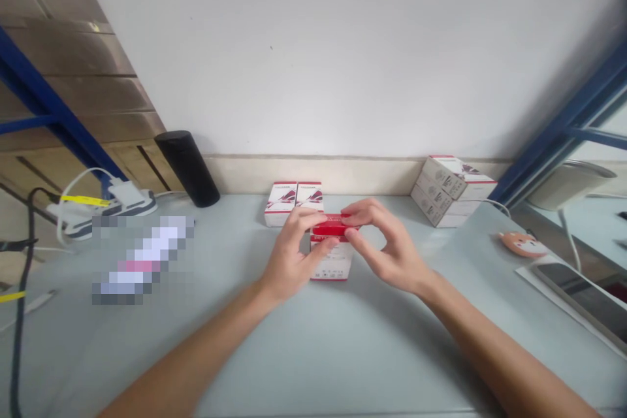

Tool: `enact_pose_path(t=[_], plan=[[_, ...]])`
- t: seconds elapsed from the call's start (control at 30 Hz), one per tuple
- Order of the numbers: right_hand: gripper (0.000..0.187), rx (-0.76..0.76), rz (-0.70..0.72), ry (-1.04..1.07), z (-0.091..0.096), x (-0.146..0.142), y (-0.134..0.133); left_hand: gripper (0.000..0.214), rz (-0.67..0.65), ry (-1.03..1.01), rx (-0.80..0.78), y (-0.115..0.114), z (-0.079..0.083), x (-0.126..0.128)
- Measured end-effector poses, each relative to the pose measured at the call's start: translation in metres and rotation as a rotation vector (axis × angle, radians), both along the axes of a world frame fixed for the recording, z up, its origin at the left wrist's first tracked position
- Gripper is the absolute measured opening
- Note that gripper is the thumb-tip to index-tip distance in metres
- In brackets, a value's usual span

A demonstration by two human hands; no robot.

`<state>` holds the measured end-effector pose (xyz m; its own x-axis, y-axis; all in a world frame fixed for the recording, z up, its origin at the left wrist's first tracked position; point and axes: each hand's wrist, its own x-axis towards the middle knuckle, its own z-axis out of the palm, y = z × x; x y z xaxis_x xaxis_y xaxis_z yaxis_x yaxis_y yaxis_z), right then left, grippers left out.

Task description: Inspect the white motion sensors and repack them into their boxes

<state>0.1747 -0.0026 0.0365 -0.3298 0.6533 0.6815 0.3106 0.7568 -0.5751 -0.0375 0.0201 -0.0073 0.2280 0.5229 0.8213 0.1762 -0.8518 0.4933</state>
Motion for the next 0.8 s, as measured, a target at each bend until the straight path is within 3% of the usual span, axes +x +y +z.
enact_pose_path(t=[0.1, 0.2, 0.27, 0.4, 0.43, 0.47, 0.53, 0.67, 0.8], plan=[[0.011, 0.049, 0.043, -0.106, -0.006, 0.006, 0.004, 0.023, 0.052, 0.029, 0.045, 0.001, 0.003, -0.003], [0.018, 0.117, 0.027, -0.162, -0.014, 0.008, 0.008, 0.008, 0.056, 0.026, -0.017, 0.002, 0.005, -0.003], [0.029, 0.077, 0.028, -0.133, -0.02, 0.007, 0.009, 0.013, 0.062, -0.043, -0.122, 0.003, 0.006, -0.002], [0.097, -0.371, 0.149, -0.058, -0.033, 0.0, 0.01, 0.033, 0.216, -0.324, -0.447, 0.011, 0.009, -0.004], [0.107, -0.482, 0.177, -0.04, -0.036, -0.003, 0.01, 0.035, 0.249, -0.35, -0.495, 0.014, 0.01, -0.006], [0.109, -0.551, 0.19, -0.017, -0.039, -0.005, 0.01, 0.035, 0.268, -0.349, -0.519, 0.017, 0.011, -0.009], [0.095, -0.541, 0.162, 0.039, -0.043, -0.01, 0.01, 0.035, 0.287, -0.31, -0.526, 0.024, 0.013, -0.017], [0.062, -0.23, -0.038, 0.043, -0.044, -0.017, 0.007, 0.032, 0.324, -0.169, -0.491, 0.039, 0.014, -0.039], [0.05, 0.091, -0.349, -0.214, -0.031, -0.032, 0.008, 0.028, 0.43, -0.108, -0.478, 0.056, 0.005, -0.058]])
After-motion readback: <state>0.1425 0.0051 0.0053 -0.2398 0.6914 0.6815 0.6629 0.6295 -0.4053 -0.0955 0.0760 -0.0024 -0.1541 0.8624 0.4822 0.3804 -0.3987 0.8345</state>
